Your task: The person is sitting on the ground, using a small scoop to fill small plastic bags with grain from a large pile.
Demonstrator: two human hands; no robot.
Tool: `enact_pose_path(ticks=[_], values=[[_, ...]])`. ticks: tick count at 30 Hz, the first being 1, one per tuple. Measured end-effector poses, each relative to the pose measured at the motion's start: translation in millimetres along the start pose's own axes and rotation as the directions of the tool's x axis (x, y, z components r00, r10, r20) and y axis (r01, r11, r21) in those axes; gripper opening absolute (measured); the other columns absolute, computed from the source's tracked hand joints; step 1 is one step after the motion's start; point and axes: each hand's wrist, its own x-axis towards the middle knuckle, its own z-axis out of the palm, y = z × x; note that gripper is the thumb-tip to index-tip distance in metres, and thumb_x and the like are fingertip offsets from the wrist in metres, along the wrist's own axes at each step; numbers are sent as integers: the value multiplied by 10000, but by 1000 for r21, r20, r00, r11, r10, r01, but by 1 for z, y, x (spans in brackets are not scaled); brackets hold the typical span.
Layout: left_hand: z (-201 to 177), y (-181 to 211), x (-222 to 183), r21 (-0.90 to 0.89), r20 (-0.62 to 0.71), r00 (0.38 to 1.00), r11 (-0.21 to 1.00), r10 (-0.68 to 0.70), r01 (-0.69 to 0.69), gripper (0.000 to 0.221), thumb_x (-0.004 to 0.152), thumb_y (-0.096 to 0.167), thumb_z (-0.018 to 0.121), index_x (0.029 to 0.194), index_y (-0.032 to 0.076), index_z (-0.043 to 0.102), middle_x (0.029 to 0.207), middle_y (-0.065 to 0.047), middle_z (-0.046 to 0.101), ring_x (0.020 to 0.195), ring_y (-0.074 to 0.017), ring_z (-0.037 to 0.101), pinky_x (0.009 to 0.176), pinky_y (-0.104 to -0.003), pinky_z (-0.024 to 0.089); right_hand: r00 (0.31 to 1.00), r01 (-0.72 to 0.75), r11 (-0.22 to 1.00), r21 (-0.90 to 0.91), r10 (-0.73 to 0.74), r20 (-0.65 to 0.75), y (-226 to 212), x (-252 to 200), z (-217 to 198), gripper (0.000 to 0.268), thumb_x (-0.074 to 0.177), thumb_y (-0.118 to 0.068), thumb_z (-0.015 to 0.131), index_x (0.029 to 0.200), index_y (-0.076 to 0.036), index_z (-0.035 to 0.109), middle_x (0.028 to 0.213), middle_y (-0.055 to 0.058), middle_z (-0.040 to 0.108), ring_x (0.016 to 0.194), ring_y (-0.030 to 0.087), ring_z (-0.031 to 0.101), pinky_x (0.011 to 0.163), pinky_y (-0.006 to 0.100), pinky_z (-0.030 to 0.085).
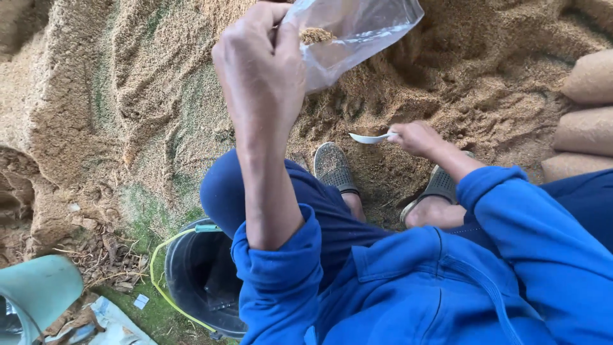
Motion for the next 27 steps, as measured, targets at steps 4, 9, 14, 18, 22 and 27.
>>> enact_pose_path(ticks=[4,9,14,18,22,27], values=[[-6,-8,1,-3,-34,999,1000,-25,25,100,943,8,670,912,-11,764,608,-25,662,406,-53,413,293,-186,277,973,-209,972,-104,197,-121,50,21,-21,302,1148,-269,380,1145,-122,644,736,36,588,463,104,418,360,238,361],[-4,-14,5,22,-42,996,997,-75,76,93,927,36,671,896,3,752,602,-12,657,412,-47,442,299,-187,321,774,-38,970,241,181,-607,69,35,-22,225,1137,-146,488,1037,-15,640,771,81,562,663,214,514,553,369,431],[0,-11,5,-20,-26,994,994,-109,108,81,892,8,682,925,4,756,631,-45,702,420,-48,477,311,-193,355,995,66,993,95,-58,-85,-13,38,14,269,1100,-268,460,1087,-166,709,690,9,609,499,99,471,421,243,399],[-1,-10,4,24,-4,992,991,-128,128,65,892,26,687,908,17,750,599,-28,677,406,-43,466,305,-199,342,998,-16,998,-55,12,-66,0,51,10,311,1117,-311,439,1143,-187,724,765,23,682,511,106,521,425,235,433],[-5,-4,5,-14,1,990,990,-142,142,96,908,4,639,922,8,734,609,-44,683,412,-49,500,310,-194,376,804,-16,981,192,127,-581,48,63,-7,222,1114,-105,482,1083,-23,686,705,57,581,524,138,445,404,291,350],[-1,-3,9,-7,20,987,987,-158,158,95,904,-14,641,953,-8,723,657,-80,718,440,-61,562,342,-188,455,705,306,940,150,-118,-699,1,64,13,174,1137,-58,532,1069,-8,683,782,68,610,515,107,436,351,250,330]])
